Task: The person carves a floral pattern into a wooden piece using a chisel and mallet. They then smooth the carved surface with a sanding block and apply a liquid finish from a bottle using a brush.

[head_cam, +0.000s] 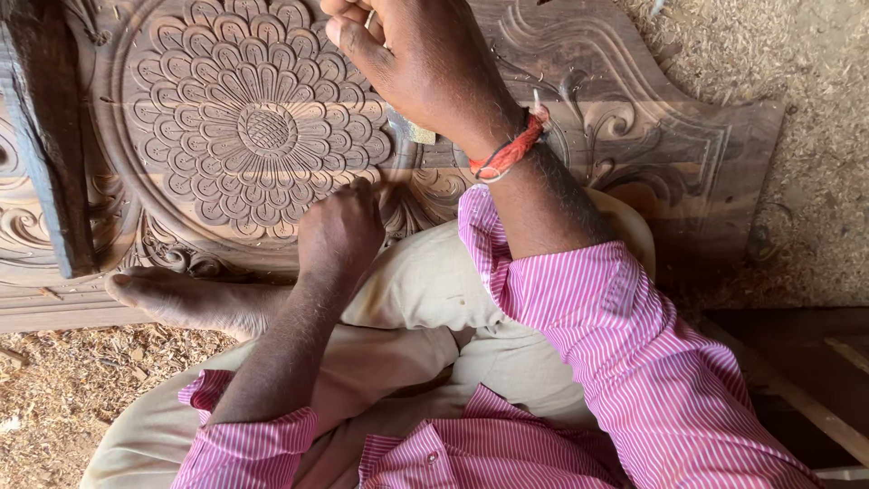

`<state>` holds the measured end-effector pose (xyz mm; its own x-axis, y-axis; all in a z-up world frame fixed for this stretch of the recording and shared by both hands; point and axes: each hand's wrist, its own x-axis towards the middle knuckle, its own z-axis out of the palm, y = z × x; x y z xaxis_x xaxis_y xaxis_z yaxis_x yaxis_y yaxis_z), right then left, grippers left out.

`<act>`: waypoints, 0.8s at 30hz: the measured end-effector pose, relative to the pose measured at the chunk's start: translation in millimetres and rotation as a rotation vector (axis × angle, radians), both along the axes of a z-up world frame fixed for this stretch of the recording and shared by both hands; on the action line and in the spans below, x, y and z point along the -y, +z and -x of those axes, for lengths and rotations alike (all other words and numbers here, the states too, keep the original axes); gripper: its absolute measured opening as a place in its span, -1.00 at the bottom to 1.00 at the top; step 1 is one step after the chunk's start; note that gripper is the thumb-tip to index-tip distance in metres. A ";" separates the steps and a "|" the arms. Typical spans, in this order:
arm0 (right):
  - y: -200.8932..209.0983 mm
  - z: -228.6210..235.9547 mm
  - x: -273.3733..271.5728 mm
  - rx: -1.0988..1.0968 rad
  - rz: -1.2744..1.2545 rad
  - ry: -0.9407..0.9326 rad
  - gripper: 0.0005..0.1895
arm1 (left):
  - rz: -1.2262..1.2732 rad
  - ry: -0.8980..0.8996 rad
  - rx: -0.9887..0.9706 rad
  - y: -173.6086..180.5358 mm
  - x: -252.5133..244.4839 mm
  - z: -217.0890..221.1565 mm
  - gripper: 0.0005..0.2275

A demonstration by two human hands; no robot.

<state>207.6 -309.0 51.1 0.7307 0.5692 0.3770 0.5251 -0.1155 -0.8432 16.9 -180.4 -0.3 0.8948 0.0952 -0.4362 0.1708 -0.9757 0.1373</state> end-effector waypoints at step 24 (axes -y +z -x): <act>0.0 -2.0 1.7 0.023 0.117 0.042 -0.93 | -0.280 -0.157 -0.186 23.9 21.0 -28.1 -0.86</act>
<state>209.6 -310.7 51.1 0.6970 0.6406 0.3222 0.5503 -0.1899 -0.8131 45.0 -201.3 23.7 0.8156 0.1019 -0.5695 0.0126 -0.9873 -0.1585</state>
